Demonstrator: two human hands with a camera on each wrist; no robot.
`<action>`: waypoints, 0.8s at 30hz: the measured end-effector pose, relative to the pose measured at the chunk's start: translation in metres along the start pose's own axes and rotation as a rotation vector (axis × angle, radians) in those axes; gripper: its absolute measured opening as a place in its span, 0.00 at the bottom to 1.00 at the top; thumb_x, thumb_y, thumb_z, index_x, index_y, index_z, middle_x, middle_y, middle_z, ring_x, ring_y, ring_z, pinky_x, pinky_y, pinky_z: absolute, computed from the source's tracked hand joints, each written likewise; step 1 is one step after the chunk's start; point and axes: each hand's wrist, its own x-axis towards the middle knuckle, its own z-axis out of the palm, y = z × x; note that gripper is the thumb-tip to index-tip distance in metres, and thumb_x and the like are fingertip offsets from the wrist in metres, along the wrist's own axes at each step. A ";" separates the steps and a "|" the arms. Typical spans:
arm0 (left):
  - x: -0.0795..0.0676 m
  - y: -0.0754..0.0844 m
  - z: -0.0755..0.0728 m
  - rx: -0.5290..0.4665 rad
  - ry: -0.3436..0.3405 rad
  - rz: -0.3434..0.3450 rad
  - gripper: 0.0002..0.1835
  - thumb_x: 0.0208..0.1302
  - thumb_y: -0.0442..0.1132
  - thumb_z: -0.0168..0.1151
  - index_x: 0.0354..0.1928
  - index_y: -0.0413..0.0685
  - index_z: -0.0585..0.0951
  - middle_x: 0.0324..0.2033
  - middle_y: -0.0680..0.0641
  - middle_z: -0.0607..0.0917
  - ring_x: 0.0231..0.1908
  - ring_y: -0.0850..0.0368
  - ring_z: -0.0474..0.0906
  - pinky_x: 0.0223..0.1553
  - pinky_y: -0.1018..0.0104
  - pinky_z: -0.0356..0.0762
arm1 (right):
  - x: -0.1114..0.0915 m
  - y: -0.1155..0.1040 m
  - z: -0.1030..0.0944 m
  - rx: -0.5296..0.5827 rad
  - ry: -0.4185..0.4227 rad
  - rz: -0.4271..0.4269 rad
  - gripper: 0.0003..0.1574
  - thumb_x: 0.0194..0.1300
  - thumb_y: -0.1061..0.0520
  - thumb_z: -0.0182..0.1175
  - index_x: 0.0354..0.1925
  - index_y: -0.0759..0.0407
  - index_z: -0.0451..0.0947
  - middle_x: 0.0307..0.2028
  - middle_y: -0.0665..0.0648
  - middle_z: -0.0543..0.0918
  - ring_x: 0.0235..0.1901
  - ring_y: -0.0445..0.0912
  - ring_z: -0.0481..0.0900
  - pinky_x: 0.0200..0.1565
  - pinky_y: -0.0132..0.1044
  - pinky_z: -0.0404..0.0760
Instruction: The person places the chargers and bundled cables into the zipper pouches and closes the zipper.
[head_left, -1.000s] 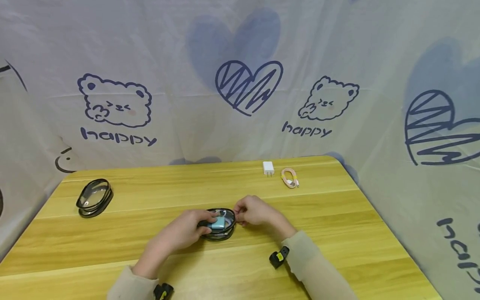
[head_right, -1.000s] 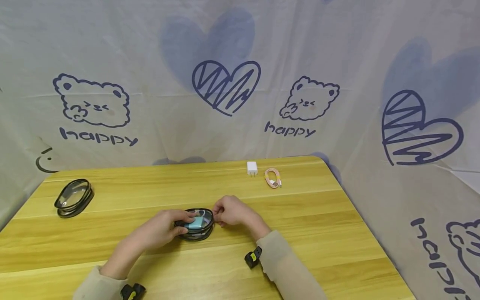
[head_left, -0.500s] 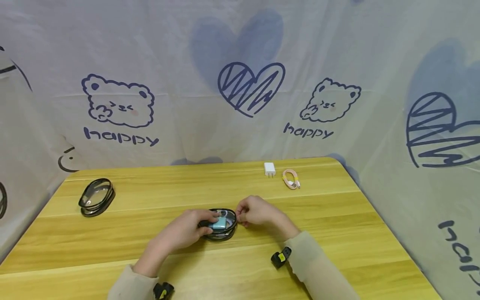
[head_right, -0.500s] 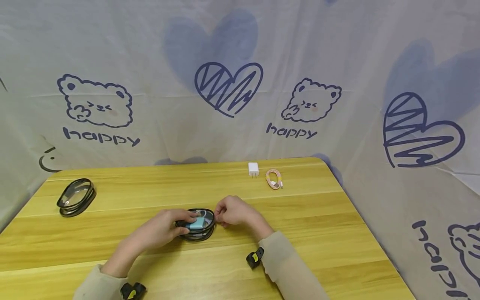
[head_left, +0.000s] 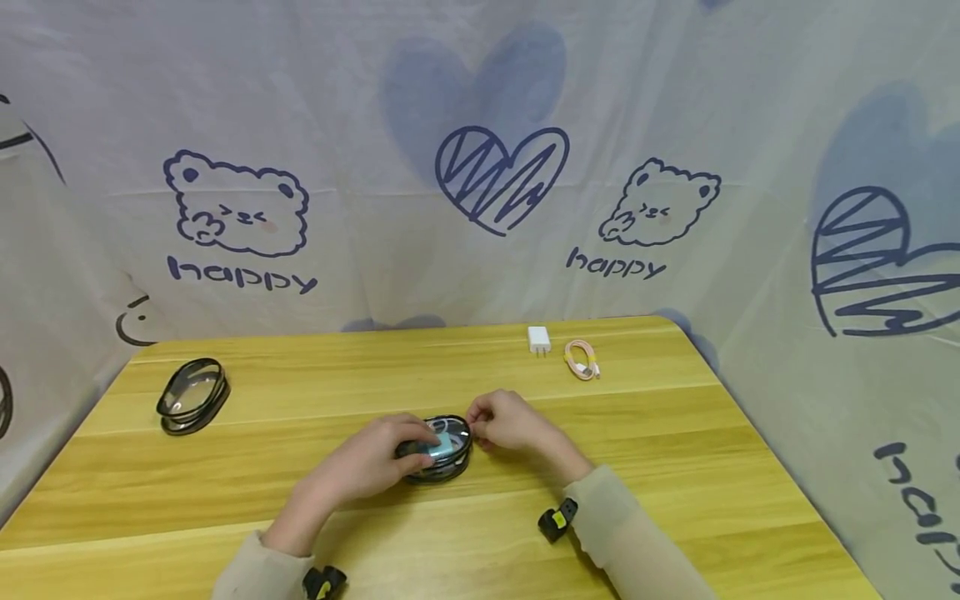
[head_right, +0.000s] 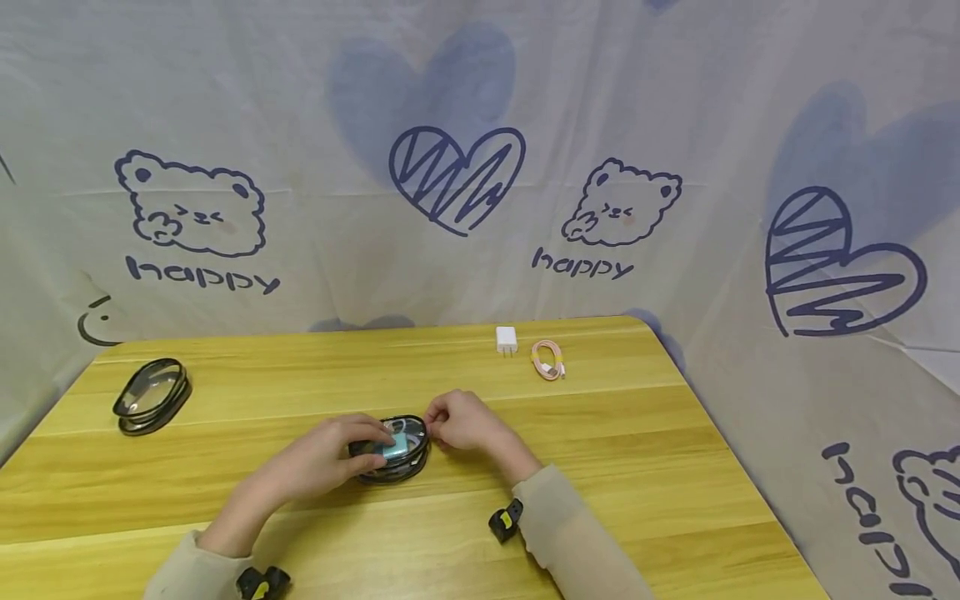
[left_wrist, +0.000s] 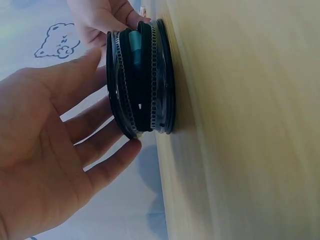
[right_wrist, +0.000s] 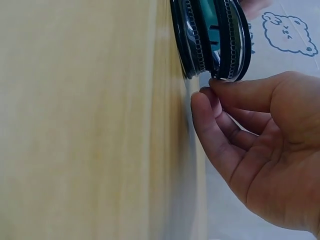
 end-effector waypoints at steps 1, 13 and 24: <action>0.000 0.000 0.001 -0.001 0.003 0.012 0.12 0.73 0.39 0.66 0.54 0.47 0.88 0.56 0.46 0.85 0.59 0.45 0.80 0.61 0.45 0.80 | 0.000 0.000 0.000 -0.005 0.000 -0.004 0.10 0.72 0.69 0.57 0.36 0.63 0.83 0.25 0.53 0.83 0.25 0.43 0.79 0.27 0.30 0.78; 0.002 0.001 0.008 0.028 -0.022 0.121 0.18 0.76 0.30 0.59 0.63 0.45 0.84 0.67 0.41 0.79 0.68 0.37 0.71 0.67 0.38 0.71 | -0.001 -0.002 -0.002 -0.021 -0.006 -0.018 0.11 0.74 0.69 0.56 0.37 0.63 0.84 0.27 0.53 0.84 0.26 0.43 0.80 0.28 0.31 0.79; 0.002 0.003 0.010 0.054 -0.030 0.133 0.19 0.76 0.29 0.58 0.64 0.44 0.83 0.68 0.40 0.78 0.68 0.36 0.71 0.67 0.39 0.72 | -0.001 0.000 -0.003 0.019 -0.014 0.003 0.10 0.75 0.69 0.56 0.37 0.64 0.83 0.27 0.56 0.84 0.26 0.43 0.79 0.29 0.32 0.80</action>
